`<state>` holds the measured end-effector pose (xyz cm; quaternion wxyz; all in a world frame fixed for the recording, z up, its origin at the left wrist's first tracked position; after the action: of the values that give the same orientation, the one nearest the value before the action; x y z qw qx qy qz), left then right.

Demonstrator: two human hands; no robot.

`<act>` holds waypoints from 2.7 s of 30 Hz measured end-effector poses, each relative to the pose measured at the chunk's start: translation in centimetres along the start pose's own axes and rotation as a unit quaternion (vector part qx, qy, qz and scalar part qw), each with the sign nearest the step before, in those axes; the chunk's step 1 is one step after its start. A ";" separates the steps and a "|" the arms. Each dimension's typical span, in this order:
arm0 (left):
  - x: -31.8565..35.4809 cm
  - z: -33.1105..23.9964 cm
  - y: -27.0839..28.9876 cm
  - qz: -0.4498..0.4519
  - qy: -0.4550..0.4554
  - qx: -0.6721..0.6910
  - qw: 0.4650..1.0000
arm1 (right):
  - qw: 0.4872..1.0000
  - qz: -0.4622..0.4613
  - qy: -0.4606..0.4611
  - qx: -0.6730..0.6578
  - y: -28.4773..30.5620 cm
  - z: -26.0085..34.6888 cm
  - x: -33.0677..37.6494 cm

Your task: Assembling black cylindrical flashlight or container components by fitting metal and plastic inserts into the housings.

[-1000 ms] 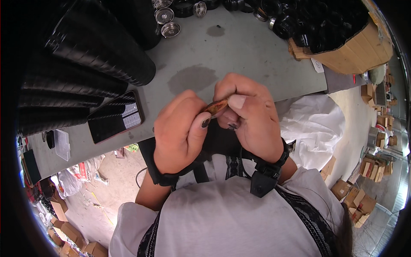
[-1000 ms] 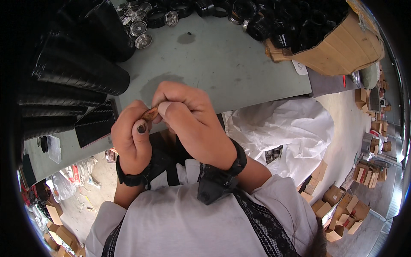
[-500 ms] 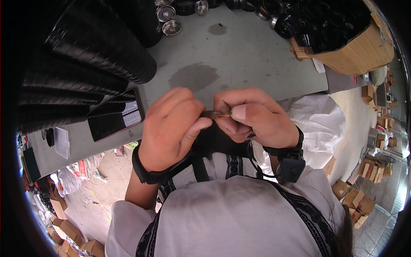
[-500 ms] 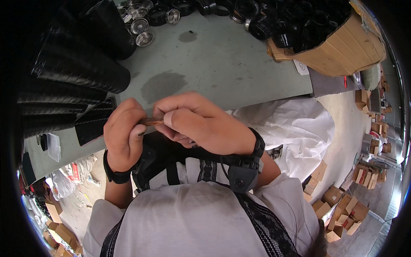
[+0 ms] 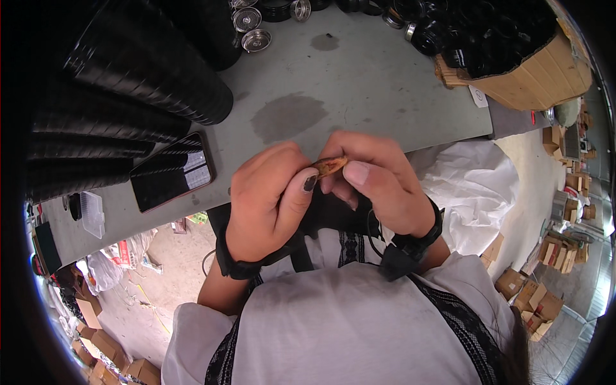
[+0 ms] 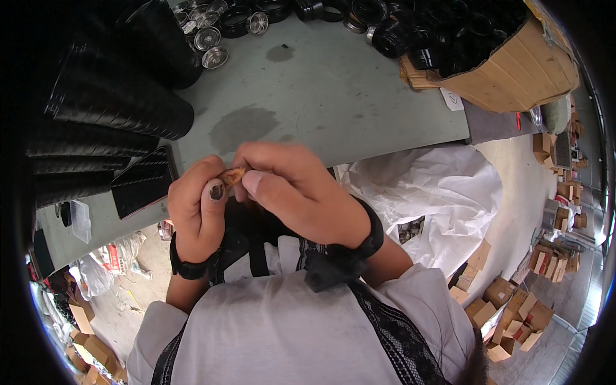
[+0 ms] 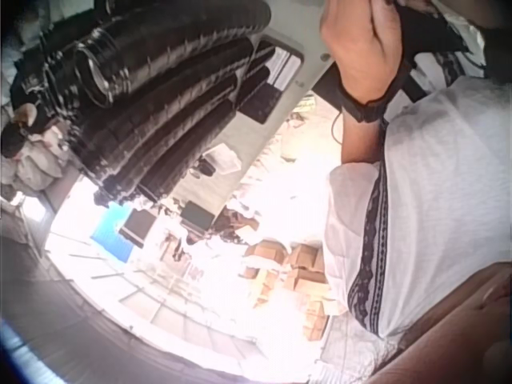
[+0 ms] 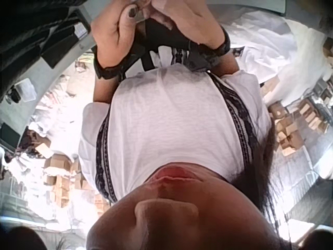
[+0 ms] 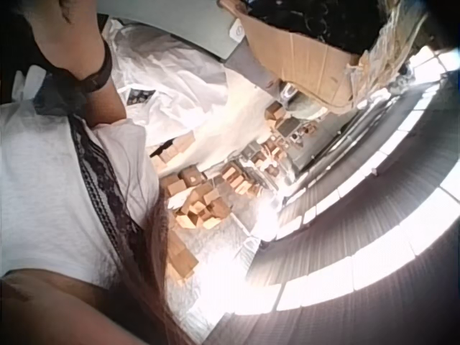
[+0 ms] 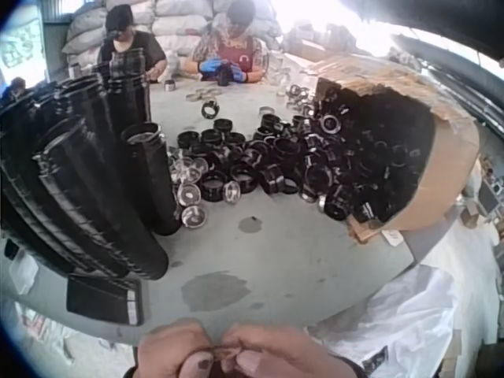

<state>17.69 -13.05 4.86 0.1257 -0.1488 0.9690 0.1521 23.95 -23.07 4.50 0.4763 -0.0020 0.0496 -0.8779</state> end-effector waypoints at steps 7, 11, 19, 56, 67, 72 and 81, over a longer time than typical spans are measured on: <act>0.0 -0.4 0.3 0.012 -0.008 -0.025 1.000 | 0.994 -0.015 0.046 0.103 -0.2 1.0 -0.2; 0.2 -0.3 0.3 0.011 0.000 0.003 1.000 | 0.983 -0.011 0.084 0.163 -0.4 1.6 -0.2; 0.9 0.8 0.2 0.049 0.081 0.119 0.988 | 0.952 -0.008 0.159 0.260 -1.1 2.7 -0.1; 0.7 -2.4 -0.3 0.047 0.032 0.097 0.994 | 0.974 -0.022 0.182 0.135 -0.6 3.6 0.6; 1.6 -2.5 -0.5 0.071 0.061 0.202 0.975 | 0.998 -0.037 0.033 -0.033 -1.4 2.7 0.9; 1.3 -2.8 -0.3 0.089 0.070 0.259 0.959 | 0.998 0.009 0.049 -0.025 -1.4 3.2 0.8; 1.8 -1.2 -1.2 0.150 0.205 0.411 0.875 | 0.908 0.081 0.288 0.294 -2.1 6.4 0.5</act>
<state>16.20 -14.98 5.11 -0.0507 0.0357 0.9590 -0.2766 22.29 -22.91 11.05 0.4895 0.3953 -0.0753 -0.7736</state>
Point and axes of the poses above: each hand's wrist, its own x-axis away from the middle knuckle, its own y-axis out of the back of the hand, z = x × y, the point moved 7 cm from there along -x, towards the middle knuckle, and after that the axes turned 6 degrees about y, right-handed, at the moved point
